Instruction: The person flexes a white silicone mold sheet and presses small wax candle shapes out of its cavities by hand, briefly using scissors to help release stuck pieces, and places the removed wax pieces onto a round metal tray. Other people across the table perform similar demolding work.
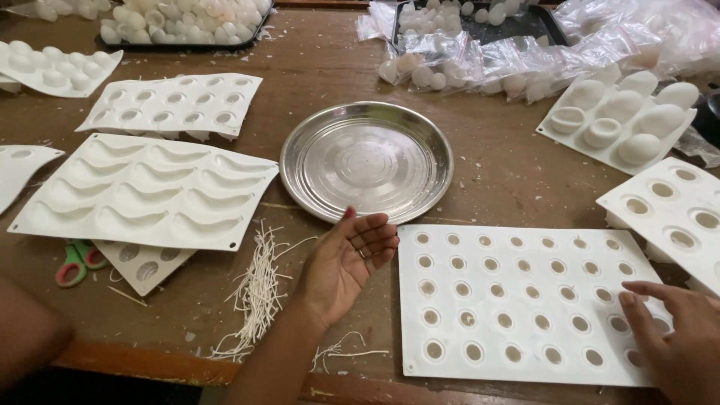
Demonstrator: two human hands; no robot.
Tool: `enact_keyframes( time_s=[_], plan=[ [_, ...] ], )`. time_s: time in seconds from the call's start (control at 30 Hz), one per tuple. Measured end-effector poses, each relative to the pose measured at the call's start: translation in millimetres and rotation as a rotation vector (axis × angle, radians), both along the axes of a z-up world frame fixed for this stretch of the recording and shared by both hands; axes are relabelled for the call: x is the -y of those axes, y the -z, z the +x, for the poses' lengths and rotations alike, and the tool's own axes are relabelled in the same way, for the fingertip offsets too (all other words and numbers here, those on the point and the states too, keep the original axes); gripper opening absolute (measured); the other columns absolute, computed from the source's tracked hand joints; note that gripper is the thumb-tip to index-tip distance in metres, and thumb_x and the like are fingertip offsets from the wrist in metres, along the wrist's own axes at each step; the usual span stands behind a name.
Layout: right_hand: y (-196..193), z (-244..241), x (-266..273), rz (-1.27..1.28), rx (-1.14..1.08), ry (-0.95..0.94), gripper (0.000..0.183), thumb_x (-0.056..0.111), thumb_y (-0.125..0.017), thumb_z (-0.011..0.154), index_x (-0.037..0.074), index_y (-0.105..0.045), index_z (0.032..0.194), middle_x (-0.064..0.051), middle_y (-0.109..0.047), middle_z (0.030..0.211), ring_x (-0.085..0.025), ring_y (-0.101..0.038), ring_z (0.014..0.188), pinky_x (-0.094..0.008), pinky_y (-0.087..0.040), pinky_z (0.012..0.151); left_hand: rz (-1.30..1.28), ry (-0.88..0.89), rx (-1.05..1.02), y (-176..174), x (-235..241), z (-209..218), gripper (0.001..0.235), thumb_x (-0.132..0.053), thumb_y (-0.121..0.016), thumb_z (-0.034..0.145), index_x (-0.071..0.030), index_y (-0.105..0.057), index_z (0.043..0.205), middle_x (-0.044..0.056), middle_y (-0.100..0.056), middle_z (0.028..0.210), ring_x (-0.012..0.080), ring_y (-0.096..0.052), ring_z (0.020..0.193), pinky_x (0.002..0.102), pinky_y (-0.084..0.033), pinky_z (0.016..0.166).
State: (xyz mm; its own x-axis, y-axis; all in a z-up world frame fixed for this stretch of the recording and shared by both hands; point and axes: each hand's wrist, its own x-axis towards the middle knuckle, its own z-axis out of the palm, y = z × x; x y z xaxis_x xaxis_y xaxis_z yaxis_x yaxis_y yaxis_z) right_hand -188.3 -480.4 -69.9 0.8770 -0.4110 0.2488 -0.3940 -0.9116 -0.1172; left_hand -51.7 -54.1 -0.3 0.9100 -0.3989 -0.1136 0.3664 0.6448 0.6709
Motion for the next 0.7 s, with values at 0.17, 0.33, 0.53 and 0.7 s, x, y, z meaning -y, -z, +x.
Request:
enact_keyframes(
  time_s=[0.17,0.33,0.53,0.7],
  plan=[
    [-0.5,-11.4,-0.5,-0.055,0.227,-0.133,0.032,0.042,-0.060,0.115,0.014,-0.075,0.117,-0.017,-0.073,0.110,-0.020,-0.073,0.085,-0.037,-0.057,0.091,0.726,-0.098,0.404,7.4,8.0,-6.9,0.029,-0.013,-0.079,0.083,-0.004,-0.073,0.110,0.007,-0.078,0.100,0.0130,-0.074,0.092,0.027,-0.064,0.086],
    [-51.3,-9.3,-78.5,-0.054,0.188,-0.265,0.025,0.037,-0.070,0.096,0.017,-0.077,0.111,-0.011,-0.074,0.102,-0.021,-0.069,0.082,-0.045,-0.049,0.103,1.358,-0.019,0.400,-16.2,16.0,-35.5,0.023,-0.024,-0.065,0.097,-0.016,-0.069,0.119,0.001,-0.076,0.094,0.0088,-0.074,0.075,0.024,-0.060,0.070],
    [-40.3,-18.1,-161.4,0.176,0.254,-0.597,0.025,0.032,-0.081,0.076,0.022,-0.077,0.098,0.000,-0.076,0.094,-0.024,-0.063,0.103,-0.042,-0.047,0.096,1.732,0.269,0.369,-34.0,22.9,-74.5,0.037,-0.046,-0.052,0.104,-0.013,-0.070,0.109,0.006,-0.074,0.091,0.0174,-0.069,0.074,0.030,-0.059,0.066],
    [-22.7,-31.5,-177.5,0.219,0.258,-0.505,0.022,0.030,-0.082,0.073,0.023,-0.077,0.093,0.005,-0.074,0.095,-0.023,-0.059,0.108,-0.039,-0.049,0.093,1.722,0.288,0.515,-11.6,18.8,-87.2,0.044,-0.054,-0.056,0.096,-0.015,-0.075,0.098,0.002,-0.077,0.093,0.0181,-0.070,0.081,0.039,-0.053,0.080]
  ],
)
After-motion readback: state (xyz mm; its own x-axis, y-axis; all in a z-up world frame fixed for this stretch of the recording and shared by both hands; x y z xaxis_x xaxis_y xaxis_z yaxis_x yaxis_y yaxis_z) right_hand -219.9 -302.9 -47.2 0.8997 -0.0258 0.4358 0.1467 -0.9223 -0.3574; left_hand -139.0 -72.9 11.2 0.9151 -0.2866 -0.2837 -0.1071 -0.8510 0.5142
